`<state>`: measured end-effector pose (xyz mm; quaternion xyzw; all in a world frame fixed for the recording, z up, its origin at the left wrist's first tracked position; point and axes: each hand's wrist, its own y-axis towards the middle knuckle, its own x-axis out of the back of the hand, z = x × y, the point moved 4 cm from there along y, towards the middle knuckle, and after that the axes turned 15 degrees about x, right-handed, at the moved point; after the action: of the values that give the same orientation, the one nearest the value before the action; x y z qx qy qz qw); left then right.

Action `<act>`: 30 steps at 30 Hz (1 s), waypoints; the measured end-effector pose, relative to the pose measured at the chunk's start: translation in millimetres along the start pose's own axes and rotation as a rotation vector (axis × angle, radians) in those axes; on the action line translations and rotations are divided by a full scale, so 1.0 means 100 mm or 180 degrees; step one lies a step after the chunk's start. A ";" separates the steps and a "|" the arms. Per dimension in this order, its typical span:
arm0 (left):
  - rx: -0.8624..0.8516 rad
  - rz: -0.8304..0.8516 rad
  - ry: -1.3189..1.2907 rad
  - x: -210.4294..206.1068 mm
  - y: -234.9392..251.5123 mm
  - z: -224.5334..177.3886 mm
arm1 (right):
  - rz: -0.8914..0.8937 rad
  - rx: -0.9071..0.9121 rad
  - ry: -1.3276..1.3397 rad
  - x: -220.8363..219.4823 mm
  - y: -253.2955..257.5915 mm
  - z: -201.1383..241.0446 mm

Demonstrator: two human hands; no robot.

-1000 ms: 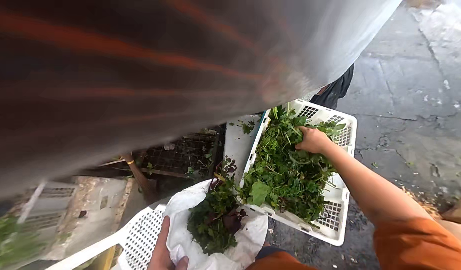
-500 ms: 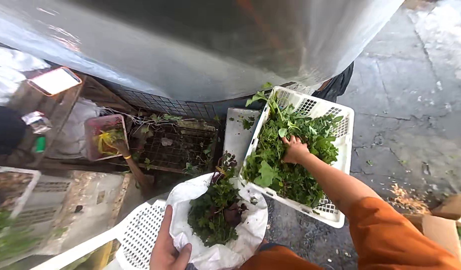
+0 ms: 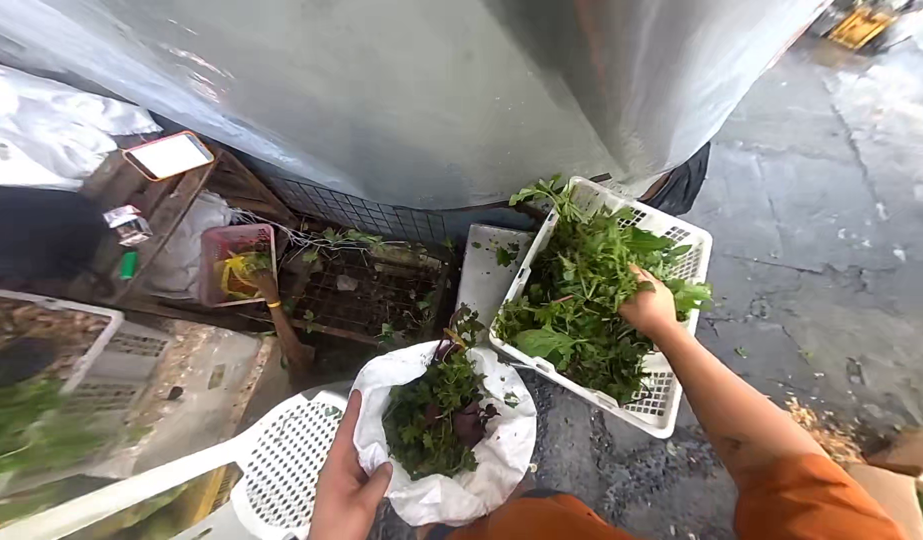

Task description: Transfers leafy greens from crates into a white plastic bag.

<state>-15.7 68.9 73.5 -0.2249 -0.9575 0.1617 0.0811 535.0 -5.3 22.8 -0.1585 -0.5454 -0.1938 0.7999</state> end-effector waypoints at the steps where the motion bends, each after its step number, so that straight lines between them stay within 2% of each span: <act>1: -0.0004 0.0028 0.0028 0.00 0.02 -0.01 | -0.0210 0.0007 0.0087 0.12 -0.11 -0.01; 4: -0.0011 0.0069 0.0238 -0.01 0.09 -0.07 | -0.0672 -0.0024 0.0321 0.51 -0.37 0.06; 9: 0.0106 0.0299 0.0425 0.07 0.15 -0.12 | -0.0840 -0.0487 0.0337 1.07 -0.55 0.23; 13: 0.0252 0.0616 0.0336 0.23 0.21 -0.16 | -0.1441 -0.0330 0.0344 1.45 -0.75 0.50; 16: 0.0312 0.0784 0.0410 0.33 0.27 -0.14 | -0.1707 -0.0249 0.0381 1.57 -0.90 0.68; 19: 0.0370 0.0917 0.0494 0.37 0.30 -0.13 | -0.1806 -0.0257 0.0453 1.51 -1.00 0.87; 23: 0.0368 0.1189 0.0610 0.36 0.35 -0.17 | -0.1942 -0.0181 0.0796 1.08 -1.09 1.02; 26: 0.0395 0.1337 0.0552 0.35 0.38 -0.16 | -0.1600 -0.0467 0.0827 0.80 -1.18 1.23; 30: 0.0378 0.1492 0.0482 0.36 0.41 -0.18 | -0.1214 -0.0967 0.0846 0.71 -1.28 1.54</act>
<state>-26.9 125.1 78.8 -0.4470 -0.8592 0.2147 0.1259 371.8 -55.0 148.9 -0.1444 -0.4204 -0.4395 0.7805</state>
